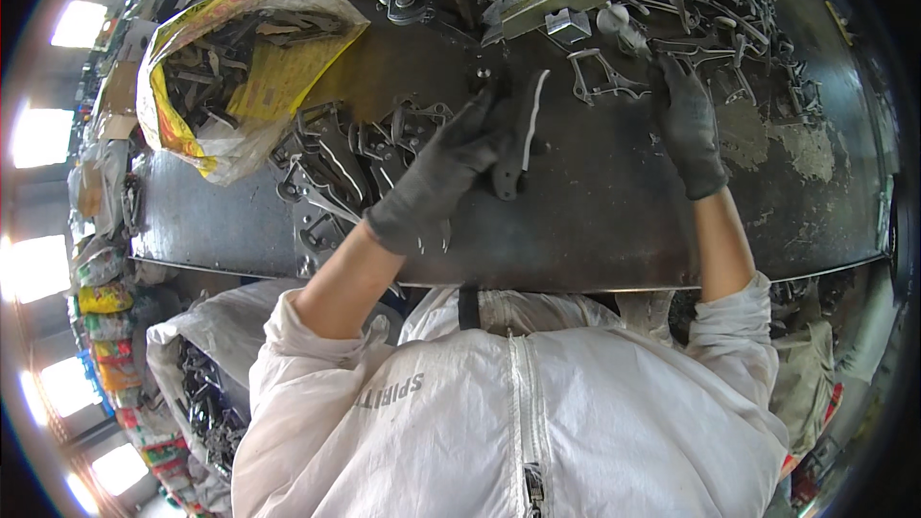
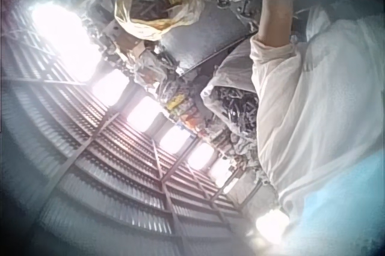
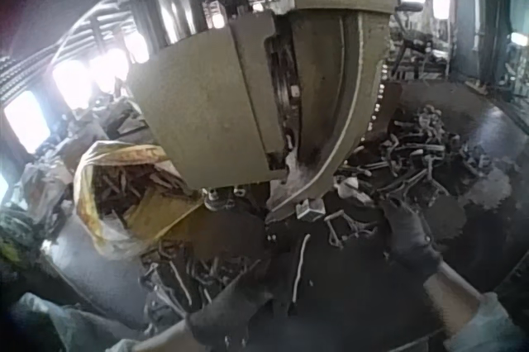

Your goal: The person picks up metal components from a bag, positions them into a machine to be joined, and places the assembled tools onto the workbench. The process is repeated as the person clears the workspace by moving finished tools aside and retrieving more parts.

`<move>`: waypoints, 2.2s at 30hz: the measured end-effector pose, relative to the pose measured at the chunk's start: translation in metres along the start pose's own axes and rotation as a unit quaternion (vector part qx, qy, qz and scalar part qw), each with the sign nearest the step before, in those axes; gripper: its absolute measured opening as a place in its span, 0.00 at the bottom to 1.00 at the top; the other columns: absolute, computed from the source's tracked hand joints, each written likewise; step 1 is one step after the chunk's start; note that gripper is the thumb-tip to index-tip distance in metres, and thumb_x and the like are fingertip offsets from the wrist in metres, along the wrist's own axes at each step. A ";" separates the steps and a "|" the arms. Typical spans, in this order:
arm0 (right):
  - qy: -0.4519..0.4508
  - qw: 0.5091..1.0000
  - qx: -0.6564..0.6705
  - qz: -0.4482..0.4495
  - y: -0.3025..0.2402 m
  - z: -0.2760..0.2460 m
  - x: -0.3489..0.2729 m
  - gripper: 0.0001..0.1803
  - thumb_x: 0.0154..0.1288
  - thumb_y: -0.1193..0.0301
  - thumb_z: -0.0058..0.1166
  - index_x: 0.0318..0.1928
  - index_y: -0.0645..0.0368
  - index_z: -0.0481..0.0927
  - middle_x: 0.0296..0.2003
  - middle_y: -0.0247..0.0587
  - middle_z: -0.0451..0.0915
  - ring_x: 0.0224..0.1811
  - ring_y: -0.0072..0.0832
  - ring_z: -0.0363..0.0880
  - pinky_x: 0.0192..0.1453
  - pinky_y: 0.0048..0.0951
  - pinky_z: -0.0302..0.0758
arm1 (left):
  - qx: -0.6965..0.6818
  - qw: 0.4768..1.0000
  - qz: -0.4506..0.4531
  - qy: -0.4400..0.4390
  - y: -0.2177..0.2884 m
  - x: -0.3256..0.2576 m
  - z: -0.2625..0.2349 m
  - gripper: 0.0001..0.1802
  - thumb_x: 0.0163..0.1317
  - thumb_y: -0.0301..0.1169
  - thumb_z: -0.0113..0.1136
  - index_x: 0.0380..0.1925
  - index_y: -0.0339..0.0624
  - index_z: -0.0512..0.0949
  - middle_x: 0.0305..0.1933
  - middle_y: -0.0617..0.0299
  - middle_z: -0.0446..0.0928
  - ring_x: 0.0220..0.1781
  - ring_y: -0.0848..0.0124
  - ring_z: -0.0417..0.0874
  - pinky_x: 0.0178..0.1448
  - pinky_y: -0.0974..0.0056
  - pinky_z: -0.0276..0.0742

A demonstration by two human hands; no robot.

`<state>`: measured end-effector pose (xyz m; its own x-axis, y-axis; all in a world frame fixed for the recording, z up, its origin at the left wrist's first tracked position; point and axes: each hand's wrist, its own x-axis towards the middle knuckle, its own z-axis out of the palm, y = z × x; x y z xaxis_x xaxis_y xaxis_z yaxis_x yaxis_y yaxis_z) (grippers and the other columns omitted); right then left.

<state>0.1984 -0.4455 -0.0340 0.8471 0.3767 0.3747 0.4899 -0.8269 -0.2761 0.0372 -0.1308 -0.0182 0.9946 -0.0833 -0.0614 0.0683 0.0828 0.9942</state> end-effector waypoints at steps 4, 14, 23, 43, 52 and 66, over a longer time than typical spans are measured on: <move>0.052 0.991 0.121 0.038 -0.023 0.009 0.001 0.13 0.78 0.68 0.51 0.56 0.60 0.80 0.45 0.51 0.85 0.46 0.47 0.86 0.49 0.45 0.80 | 0.015 0.998 -0.048 -0.048 0.014 0.007 0.007 0.21 0.75 0.35 0.58 0.61 0.35 0.76 0.54 0.56 0.80 0.46 0.67 0.85 0.56 0.60 0.82; -0.030 0.859 0.449 0.245 -0.053 0.036 -0.014 0.14 0.80 0.68 0.54 0.60 0.60 0.79 0.33 0.37 0.84 0.31 0.22 0.80 0.37 0.29 0.79 | 0.193 0.975 -0.107 -0.036 0.035 -0.009 -0.014 0.14 0.70 0.37 0.67 0.44 0.37 0.85 0.31 0.68 0.80 0.33 0.81 0.78 0.39 0.71 0.75; 0.099 0.922 0.342 0.153 -0.044 0.067 -0.028 0.16 0.78 0.66 0.56 0.60 0.60 0.79 0.33 0.38 0.83 0.28 0.22 0.80 0.37 0.30 0.78 | 0.034 0.998 -0.018 -0.043 0.033 -0.008 0.006 0.14 0.70 0.35 0.67 0.50 0.38 0.83 0.38 0.66 0.83 0.41 0.79 0.81 0.46 0.69 0.77; 0.040 0.888 0.404 0.214 -0.073 0.032 -0.027 0.19 0.75 0.72 0.59 0.63 0.59 0.77 0.35 0.32 0.82 0.33 0.17 0.80 0.35 0.23 0.76 | 0.168 0.980 -0.101 0.023 -0.022 0.002 -0.050 0.22 0.78 0.49 0.55 0.48 0.38 0.78 0.25 0.70 0.74 0.25 0.79 0.76 0.31 0.71 0.72; -0.110 0.678 0.658 0.307 -0.144 0.012 0.022 0.18 0.76 0.69 0.58 0.60 0.67 0.79 0.42 0.36 0.85 0.33 0.19 0.82 0.34 0.19 0.78 | 0.092 0.994 -0.044 0.027 0.012 0.014 -0.068 0.24 0.79 0.45 0.52 0.57 0.33 0.77 0.42 0.57 0.85 0.42 0.73 0.87 0.47 0.68 0.81; -0.109 0.795 0.563 0.195 -0.184 0.029 0.022 0.16 0.69 0.73 0.60 0.55 0.64 0.83 0.32 0.31 0.83 0.29 0.14 0.75 0.33 0.21 0.73 | 0.248 0.965 0.064 0.053 0.010 0.032 -0.055 0.22 0.81 0.40 0.48 0.57 0.31 0.78 0.41 0.57 0.86 0.39 0.73 0.86 0.47 0.67 0.81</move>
<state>0.1323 -0.2728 -0.0003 0.9350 0.3489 -0.0630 -0.0500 -0.0461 -0.9977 0.0745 -0.0775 -0.0147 0.9967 0.0004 0.0813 -0.0743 -0.4015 0.9129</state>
